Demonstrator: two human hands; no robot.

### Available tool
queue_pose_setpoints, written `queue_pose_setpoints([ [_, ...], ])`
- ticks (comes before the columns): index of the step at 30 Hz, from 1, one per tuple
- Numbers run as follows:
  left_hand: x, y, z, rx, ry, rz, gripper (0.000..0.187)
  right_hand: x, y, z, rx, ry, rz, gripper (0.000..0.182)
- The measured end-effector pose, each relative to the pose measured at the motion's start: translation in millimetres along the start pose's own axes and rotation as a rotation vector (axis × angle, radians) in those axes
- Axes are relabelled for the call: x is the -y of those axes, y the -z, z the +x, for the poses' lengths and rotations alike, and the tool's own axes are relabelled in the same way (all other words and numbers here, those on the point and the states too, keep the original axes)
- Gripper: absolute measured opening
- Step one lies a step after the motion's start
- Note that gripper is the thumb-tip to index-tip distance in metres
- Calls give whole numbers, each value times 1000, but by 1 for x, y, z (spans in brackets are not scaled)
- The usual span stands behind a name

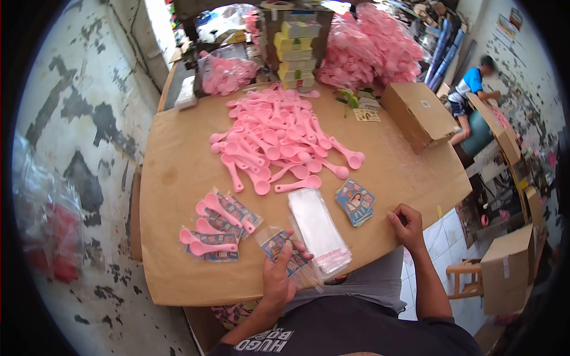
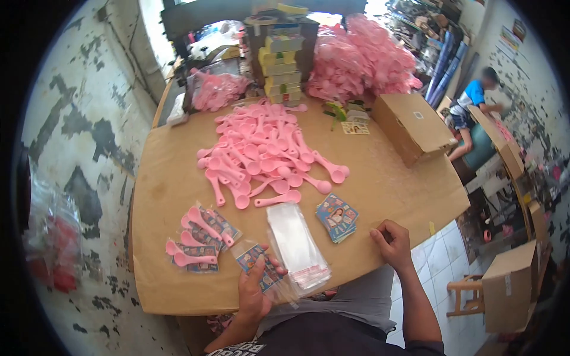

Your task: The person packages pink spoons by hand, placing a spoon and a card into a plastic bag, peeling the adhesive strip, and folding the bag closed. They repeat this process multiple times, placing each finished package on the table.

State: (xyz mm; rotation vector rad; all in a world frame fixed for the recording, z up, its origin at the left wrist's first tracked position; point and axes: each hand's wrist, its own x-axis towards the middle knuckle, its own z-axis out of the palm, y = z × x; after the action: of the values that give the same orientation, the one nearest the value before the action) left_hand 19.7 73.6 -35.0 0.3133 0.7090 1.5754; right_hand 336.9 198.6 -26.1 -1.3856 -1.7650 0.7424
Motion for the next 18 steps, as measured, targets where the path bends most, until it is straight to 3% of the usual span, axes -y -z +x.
queue_pose_setpoints([
  [10,4,-3,4,13,-86,13,38,0,8,0,41,8,101,26],
  [18,15,4,1,-127,-228,115,48,-4,17,9,211,106,61,25],
])
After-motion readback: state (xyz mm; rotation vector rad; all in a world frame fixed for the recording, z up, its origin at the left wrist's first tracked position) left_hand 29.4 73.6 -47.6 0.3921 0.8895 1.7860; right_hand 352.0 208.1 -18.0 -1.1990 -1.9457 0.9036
